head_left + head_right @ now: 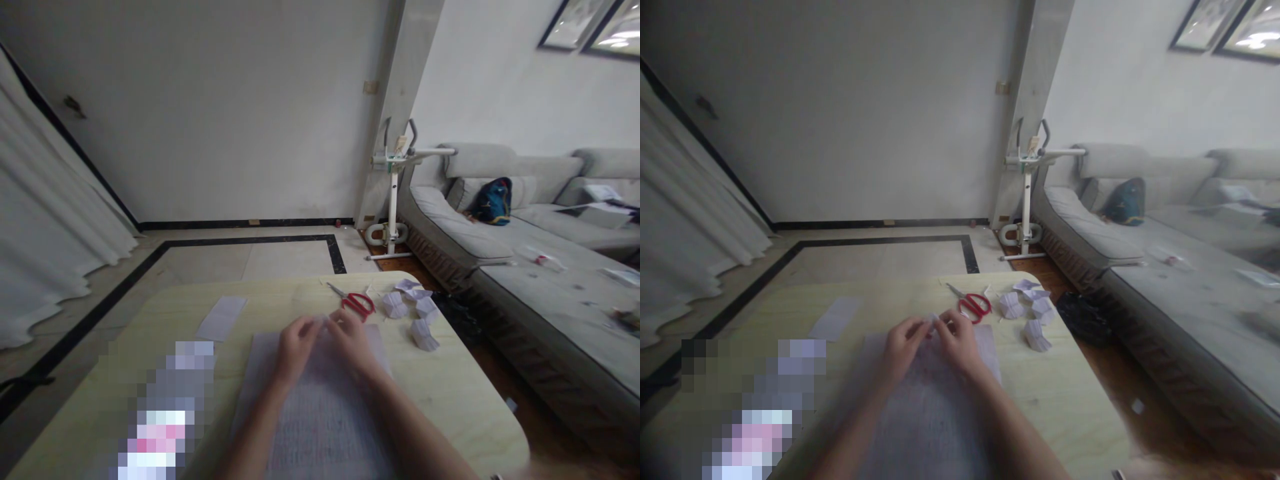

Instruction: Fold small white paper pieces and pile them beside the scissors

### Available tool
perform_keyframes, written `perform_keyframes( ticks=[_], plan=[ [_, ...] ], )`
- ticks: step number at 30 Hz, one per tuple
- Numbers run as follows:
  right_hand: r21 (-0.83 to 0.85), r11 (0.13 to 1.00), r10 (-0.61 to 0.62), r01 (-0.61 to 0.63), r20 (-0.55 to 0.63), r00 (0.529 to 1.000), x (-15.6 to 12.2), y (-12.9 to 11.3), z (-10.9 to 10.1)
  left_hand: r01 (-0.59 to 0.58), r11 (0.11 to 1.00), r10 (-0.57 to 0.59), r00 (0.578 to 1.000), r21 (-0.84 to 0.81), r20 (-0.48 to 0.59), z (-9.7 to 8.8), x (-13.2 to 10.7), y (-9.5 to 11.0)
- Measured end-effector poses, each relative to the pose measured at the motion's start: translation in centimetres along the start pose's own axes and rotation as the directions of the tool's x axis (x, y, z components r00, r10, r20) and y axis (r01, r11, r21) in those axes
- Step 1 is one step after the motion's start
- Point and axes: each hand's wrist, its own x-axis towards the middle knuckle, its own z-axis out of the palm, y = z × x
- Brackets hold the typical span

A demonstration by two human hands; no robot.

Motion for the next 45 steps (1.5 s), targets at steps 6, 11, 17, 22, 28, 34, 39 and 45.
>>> perform_keyframes(
  ticks=[6,11,17,22,28,34,39,45],
  plan=[
    [0.145,0.989,0.038,-0.038,0.003,0.999,0.0,0.0,0.0,-0.034,0.997,0.029,0.997,0.063,0.076,0.1,-0.1,0.1],
    [0.193,0.981,0.015,-0.012,-0.011,1.0,0.3,0.7,-0.3,0.01,1.0,-0.012,0.994,0.016,0.104,0.2,-0.2,0.0],
    [0.195,0.981,0.033,-0.022,-0.051,0.998,0.6,1.1,-0.3,0.036,0.999,-0.035,0.988,-0.001,0.148,0.2,-0.3,0.4],
    [0.171,0.984,0.045,-0.04,-0.023,0.999,0.5,1.0,-0.2,0.01,1.0,-0.013,0.995,0.028,0.102,-0.2,-0.2,0.6],
    [0.064,0.997,-0.032,0.034,-0.025,0.999,0.4,0.9,-0.2,-0.032,0.996,0.025,0.997,0.087,0.079,-0.1,-0.2,0.0],
    [-0.18,0.971,-0.166,0.155,-0.048,0.985,0.4,0.9,-0.3,-0.094,0.989,0.097,0.995,0.11,-0.016,-0.2,0.2,-0.5],
    [-0.182,0.969,-0.177,0.167,-0.038,0.983,0.4,0.9,-0.3,-0.174,0.961,0.182,0.983,0.213,-0.02,-0.4,0.4,-0.8],
    [-0.181,0.964,-0.198,0.193,-0.008,0.98,0.4,1.1,-0.3,-0.245,0.931,0.264,0.964,0.27,-0.033,-0.3,0.4,-0.7]
  ],
)
